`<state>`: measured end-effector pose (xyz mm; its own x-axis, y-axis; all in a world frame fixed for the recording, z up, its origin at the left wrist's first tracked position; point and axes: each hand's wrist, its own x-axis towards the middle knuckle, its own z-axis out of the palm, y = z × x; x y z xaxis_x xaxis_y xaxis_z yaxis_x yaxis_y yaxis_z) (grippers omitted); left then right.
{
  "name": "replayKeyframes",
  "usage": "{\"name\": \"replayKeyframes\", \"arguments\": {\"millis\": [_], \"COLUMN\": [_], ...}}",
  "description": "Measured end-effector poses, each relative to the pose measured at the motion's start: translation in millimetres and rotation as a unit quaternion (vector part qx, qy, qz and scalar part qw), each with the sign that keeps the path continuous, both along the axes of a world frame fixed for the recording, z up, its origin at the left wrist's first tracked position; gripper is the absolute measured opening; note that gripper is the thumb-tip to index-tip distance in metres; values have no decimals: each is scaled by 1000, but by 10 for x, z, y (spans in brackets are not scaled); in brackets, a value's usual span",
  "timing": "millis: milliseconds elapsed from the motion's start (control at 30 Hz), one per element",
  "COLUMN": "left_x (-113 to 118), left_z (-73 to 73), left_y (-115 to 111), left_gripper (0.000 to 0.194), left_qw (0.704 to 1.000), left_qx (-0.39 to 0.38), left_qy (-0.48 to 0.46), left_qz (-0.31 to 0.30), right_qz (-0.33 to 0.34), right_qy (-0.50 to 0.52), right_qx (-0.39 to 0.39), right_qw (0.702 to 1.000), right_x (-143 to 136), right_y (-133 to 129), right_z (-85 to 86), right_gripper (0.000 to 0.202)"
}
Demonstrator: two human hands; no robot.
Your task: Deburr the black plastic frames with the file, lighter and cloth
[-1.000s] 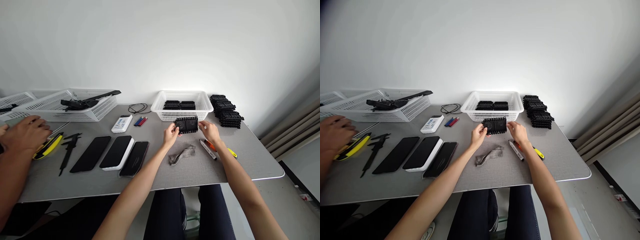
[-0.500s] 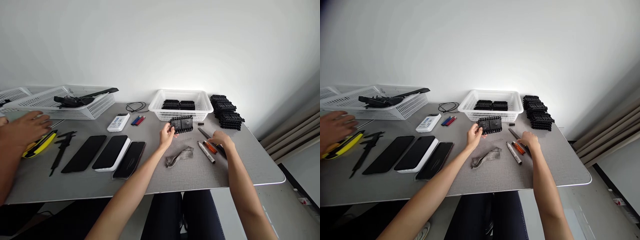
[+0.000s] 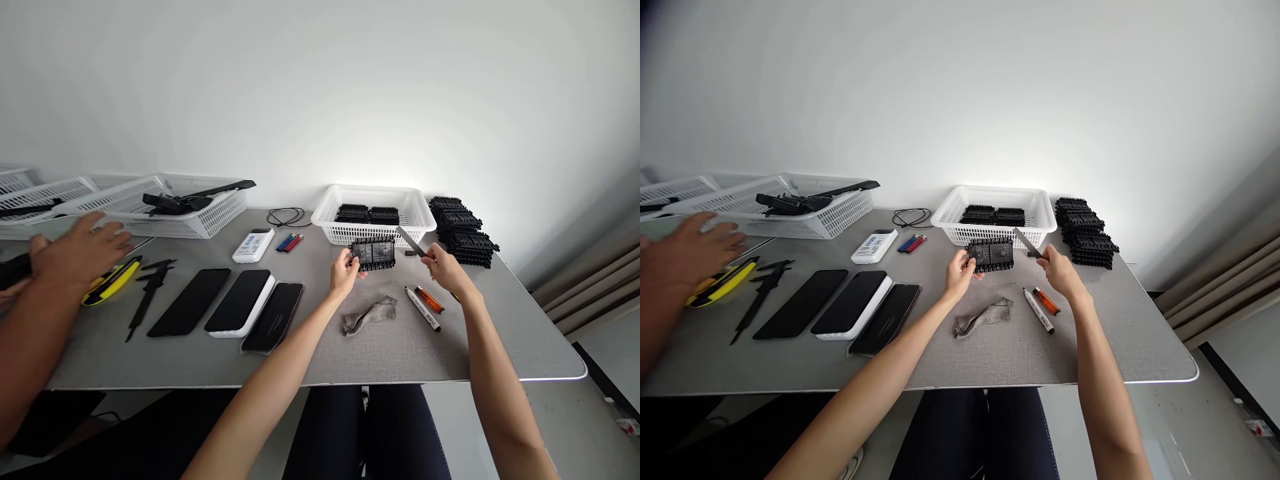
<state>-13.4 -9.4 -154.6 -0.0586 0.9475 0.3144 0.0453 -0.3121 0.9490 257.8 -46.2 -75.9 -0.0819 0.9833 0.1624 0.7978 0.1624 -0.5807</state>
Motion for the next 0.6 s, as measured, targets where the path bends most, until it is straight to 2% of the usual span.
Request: {"name": "replayKeyframes", "arguments": {"millis": [167,267,400,600], "left_x": [7,17,28,72], "left_z": [-11,-26,-41,18], "left_y": [1,-3,-14,-64], "left_gripper": [33,33,28,33], "left_qw": [999,999,998,995], "left_qx": [-14,-17,-21,-39], "left_qy": [-16,-21,-21,-28], "left_qz": [-32,-46,-54,-90], "right_qz": [52,72,64,61], "right_qy": [37,23,25,27], "right_qx": [130,128,133,131], "right_qw": [990,989,989,989], "right_x": [-165,-284,-439,-528], "right_y": [0,-12,-22,-3], "right_z": [57,1,-128,-253], "right_gripper": [12,15,21,23]}}
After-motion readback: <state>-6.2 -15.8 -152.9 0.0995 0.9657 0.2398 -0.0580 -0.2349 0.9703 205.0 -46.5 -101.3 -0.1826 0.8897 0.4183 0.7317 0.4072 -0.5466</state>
